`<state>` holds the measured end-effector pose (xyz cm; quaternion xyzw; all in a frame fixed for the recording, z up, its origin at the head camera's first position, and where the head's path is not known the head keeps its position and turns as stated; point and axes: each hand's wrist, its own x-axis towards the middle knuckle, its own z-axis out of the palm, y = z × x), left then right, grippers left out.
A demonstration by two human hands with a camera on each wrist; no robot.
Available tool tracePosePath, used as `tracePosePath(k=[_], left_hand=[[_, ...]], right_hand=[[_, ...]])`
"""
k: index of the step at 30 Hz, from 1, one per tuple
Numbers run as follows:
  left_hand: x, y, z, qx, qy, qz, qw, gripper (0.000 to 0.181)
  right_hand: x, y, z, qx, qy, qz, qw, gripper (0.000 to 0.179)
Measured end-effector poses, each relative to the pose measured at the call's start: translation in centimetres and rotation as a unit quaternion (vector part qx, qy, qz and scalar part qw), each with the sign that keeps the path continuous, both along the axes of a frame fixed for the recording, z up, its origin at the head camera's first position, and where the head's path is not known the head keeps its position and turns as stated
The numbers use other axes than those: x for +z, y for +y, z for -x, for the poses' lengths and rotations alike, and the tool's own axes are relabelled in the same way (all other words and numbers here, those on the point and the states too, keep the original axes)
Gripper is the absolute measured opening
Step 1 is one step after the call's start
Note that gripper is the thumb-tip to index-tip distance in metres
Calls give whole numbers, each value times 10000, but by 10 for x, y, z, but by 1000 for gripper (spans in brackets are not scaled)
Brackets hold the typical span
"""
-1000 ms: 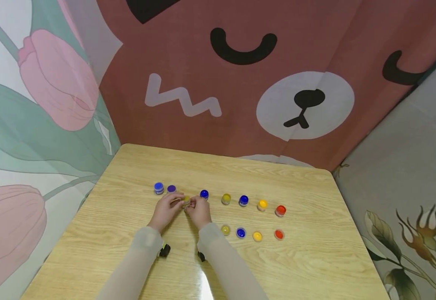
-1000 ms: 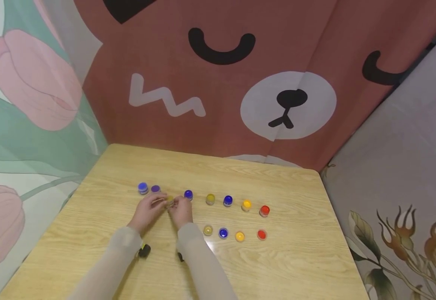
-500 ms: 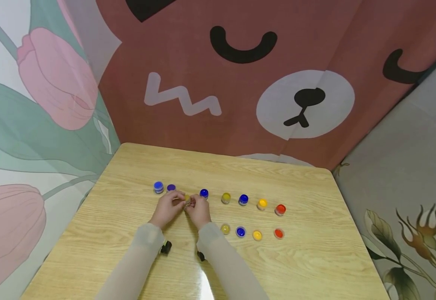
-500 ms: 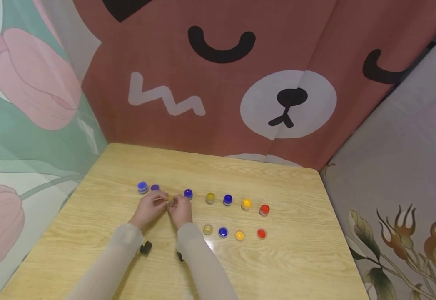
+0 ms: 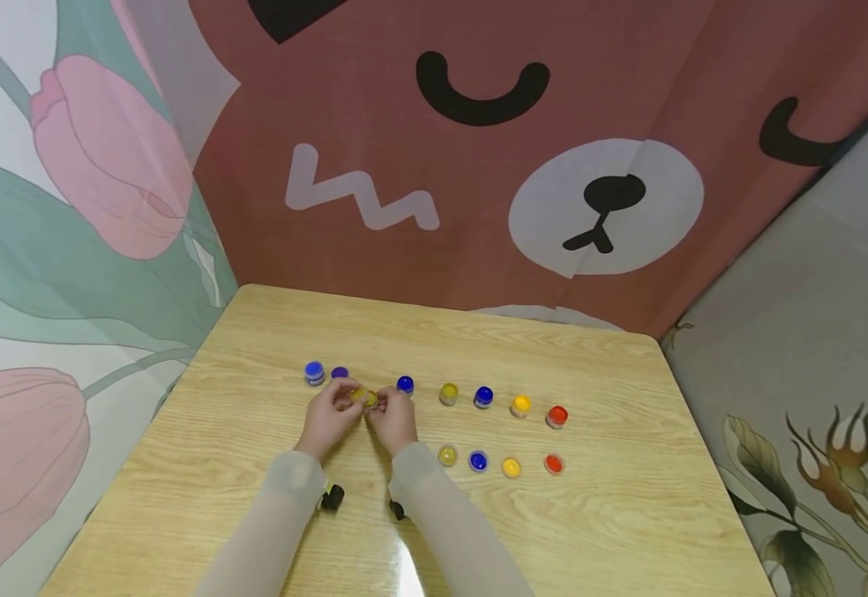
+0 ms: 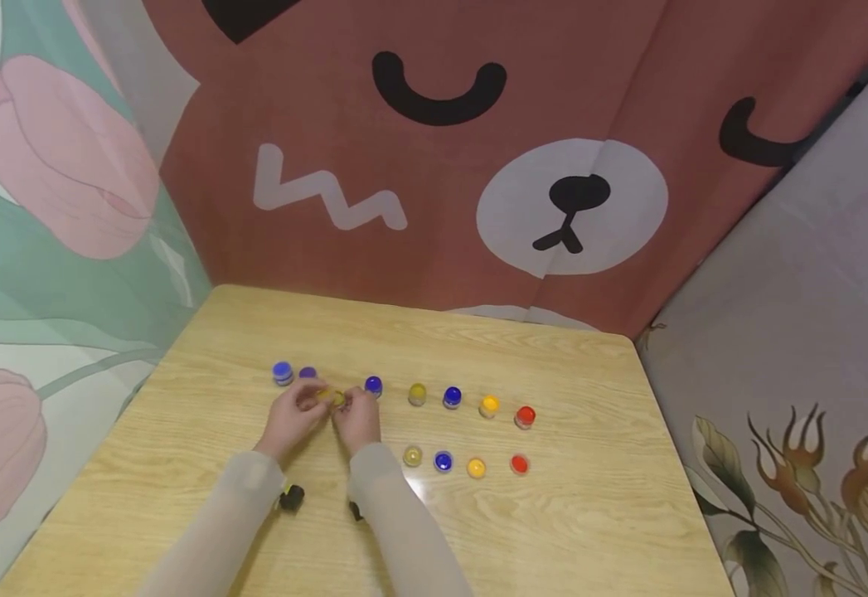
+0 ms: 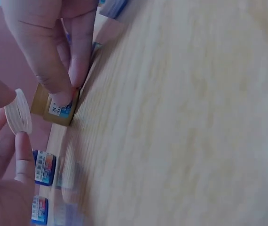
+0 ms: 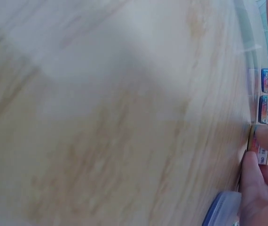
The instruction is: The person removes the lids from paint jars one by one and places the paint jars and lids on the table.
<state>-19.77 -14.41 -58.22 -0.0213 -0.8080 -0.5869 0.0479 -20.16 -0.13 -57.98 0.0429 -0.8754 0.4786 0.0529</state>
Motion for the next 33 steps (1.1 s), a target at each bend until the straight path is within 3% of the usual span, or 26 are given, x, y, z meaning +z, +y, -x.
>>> tracePosePath(k=[5, 11, 21, 33], left_hand=[[-3, -7, -7, 31, -173, -237, 9996, 37], [-3, -13, -20, -76, -278, 19, 9996, 33], [-4, -10, -42, -382, -582, -23, 9976, 30], [-6, 0, -52, -818, -155, 898, 9925, 33]], right_hand=[[2, -6, -1, -330, 92, -281, 9990, 22], [6, -10, 0, -592, -134, -736, 9954, 20], [10, -13, 3, -827, -98, -881, 9926, 13], [10, -12, 9, -847, -324, -826, 9924, 18]])
